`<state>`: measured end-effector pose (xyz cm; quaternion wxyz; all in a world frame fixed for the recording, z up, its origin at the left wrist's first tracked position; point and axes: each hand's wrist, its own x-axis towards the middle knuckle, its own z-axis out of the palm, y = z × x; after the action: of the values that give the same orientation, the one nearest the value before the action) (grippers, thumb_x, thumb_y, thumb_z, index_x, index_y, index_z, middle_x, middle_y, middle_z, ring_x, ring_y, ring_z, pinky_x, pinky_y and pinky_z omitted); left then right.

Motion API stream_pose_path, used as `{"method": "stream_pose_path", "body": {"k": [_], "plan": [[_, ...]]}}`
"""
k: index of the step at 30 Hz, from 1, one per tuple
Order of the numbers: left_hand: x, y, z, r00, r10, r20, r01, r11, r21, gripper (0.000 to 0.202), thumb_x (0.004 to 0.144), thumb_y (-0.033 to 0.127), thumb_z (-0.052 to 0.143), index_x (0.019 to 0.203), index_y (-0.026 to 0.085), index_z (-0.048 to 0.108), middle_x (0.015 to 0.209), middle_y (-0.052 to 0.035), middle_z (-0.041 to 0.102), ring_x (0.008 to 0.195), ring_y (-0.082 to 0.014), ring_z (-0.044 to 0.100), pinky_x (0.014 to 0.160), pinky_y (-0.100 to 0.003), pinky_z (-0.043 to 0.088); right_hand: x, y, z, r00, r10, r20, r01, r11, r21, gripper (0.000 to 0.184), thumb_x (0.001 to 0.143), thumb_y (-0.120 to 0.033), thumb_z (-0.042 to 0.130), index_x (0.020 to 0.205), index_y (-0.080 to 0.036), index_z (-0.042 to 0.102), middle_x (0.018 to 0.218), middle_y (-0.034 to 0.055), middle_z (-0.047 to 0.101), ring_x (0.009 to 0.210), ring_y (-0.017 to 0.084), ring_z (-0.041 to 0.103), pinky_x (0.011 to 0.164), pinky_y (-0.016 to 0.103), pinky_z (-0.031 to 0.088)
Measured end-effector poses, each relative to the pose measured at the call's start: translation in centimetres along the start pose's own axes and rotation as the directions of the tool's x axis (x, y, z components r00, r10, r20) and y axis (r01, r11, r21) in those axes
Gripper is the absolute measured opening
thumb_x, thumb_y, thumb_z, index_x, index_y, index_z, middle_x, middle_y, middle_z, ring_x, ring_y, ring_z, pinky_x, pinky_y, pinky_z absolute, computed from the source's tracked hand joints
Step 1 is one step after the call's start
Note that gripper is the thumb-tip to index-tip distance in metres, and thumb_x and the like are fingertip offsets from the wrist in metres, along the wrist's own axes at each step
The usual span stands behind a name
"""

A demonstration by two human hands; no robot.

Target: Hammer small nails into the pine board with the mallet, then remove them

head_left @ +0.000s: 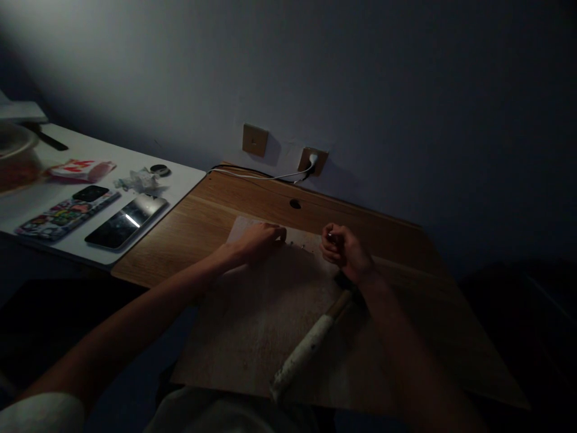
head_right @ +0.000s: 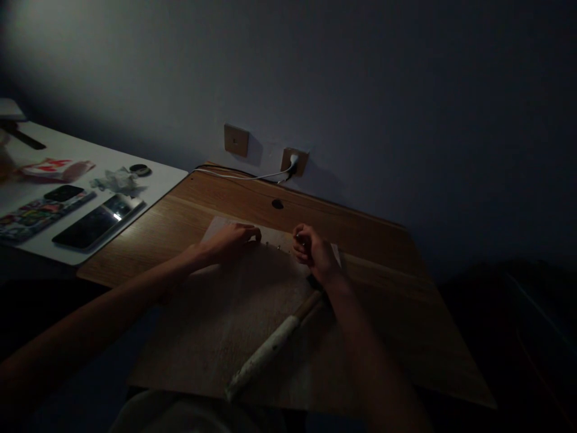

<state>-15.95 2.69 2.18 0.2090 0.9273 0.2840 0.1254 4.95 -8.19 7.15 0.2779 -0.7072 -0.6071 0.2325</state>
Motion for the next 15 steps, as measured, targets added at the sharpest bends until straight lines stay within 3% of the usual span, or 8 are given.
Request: {"method": "stream_pose_path", "body": {"k": [4, 7, 9, 11, 13, 15], "plan": [[0.8, -0.1, -0.1, 0.995, 0.102, 0.014, -0.102, 0.995, 0.022, 0.008, 0.092, 0.014, 0.062, 0.087, 0.018, 0.067, 0.091, -0.0086, 0.070, 0.085, -0.0217, 0.068, 0.078, -0.029, 0.046, 0.0, -0.8, 0.6, 1.000, 0.026, 0.009, -0.026, 1.000, -0.008, 0.042, 0.102, -0.039, 0.013, 0.079, -0.027, 0.046, 0.059, -0.0026, 0.046, 0.048, 0.017, 0.049, 0.048, 0.027, 0.043], [1.3, -0.4, -0.3, 0.988, 0.154, 0.009, -0.154, 0.986, 0.059, 0.006, 0.092, 0.017, 0.063, 0.087, 0.018, 0.065, 0.093, -0.0100, 0.069, 0.091, -0.0236, 0.068, 0.081, -0.030, 0.047, 0.4, -0.6, 1.7, 0.999, 0.051, -0.017, -0.053, 0.988, -0.144, 0.035, 0.101, -0.045, 0.040, 0.074, -0.025, 0.052, 0.069, 0.0040, 0.062, 0.069, 0.021, 0.065, 0.063, 0.029, 0.048], [1.5, -0.4, -0.3, 0.989, 0.145, 0.002, -0.144, 0.985, 0.093, 0.010, 0.094, 0.020, 0.060, 0.085, 0.017, 0.065, 0.093, -0.0109, 0.069, 0.089, -0.0239, 0.067, 0.078, -0.031, 0.047, 0.5, -0.4, 2.4, 0.998, 0.062, -0.028, -0.067, 0.966, -0.249, 0.026, 0.095, -0.038, 0.057, 0.074, -0.024, 0.057, 0.080, 0.0094, 0.071, 0.089, 0.026, 0.070, 0.077, 0.032, 0.049], [1.7, -0.2, -0.4, 0.995, 0.099, -0.029, -0.097, 0.993, 0.070, 0.016, 0.093, 0.021, 0.057, 0.079, 0.017, 0.063, 0.087, -0.0093, 0.068, 0.083, -0.0220, 0.065, 0.074, -0.031, 0.045, 0.5, -0.2, 2.9, 0.998, 0.069, -0.016, -0.070, 0.943, -0.327, 0.019, 0.094, -0.033, 0.062, 0.078, -0.023, 0.063, 0.089, 0.0134, 0.075, 0.099, 0.029, 0.071, 0.085, 0.035, 0.048], [1.9, 0.2, -0.4, 0.998, 0.019, -0.065, -0.025, 0.996, -0.086, 0.022, 0.091, 0.023, 0.055, 0.070, 0.018, 0.058, 0.074, -0.0050, 0.062, 0.072, -0.0178, 0.060, 0.067, -0.029, 0.042, 0.4, -0.2, 3.1, 0.998, 0.060, 0.015, -0.051, 0.932, -0.359, 0.014, 0.095, -0.028, 0.061, 0.083, -0.022, 0.066, 0.095, 0.0157, 0.076, 0.102, 0.031, 0.072, 0.088, 0.038, 0.047], [2.0, 0.5, -0.4, 0.993, -0.104, -0.049, 0.076, 0.915, -0.397, 0.028, 0.092, 0.028, 0.050, 0.066, 0.019, 0.053, 0.062, -0.0006, 0.050, 0.060, -0.0134, 0.051, 0.059, -0.026, 0.037, 0.4, -0.2, 3.0, 0.999, 0.038, 0.038, -0.023, 0.937, -0.349, 0.009, 0.092, -0.022, 0.061, 0.085, -0.022, 0.066, 0.098, 0.0162, 0.076, 0.102, 0.032, 0.071, 0.089, 0.038, 0.046]]}}
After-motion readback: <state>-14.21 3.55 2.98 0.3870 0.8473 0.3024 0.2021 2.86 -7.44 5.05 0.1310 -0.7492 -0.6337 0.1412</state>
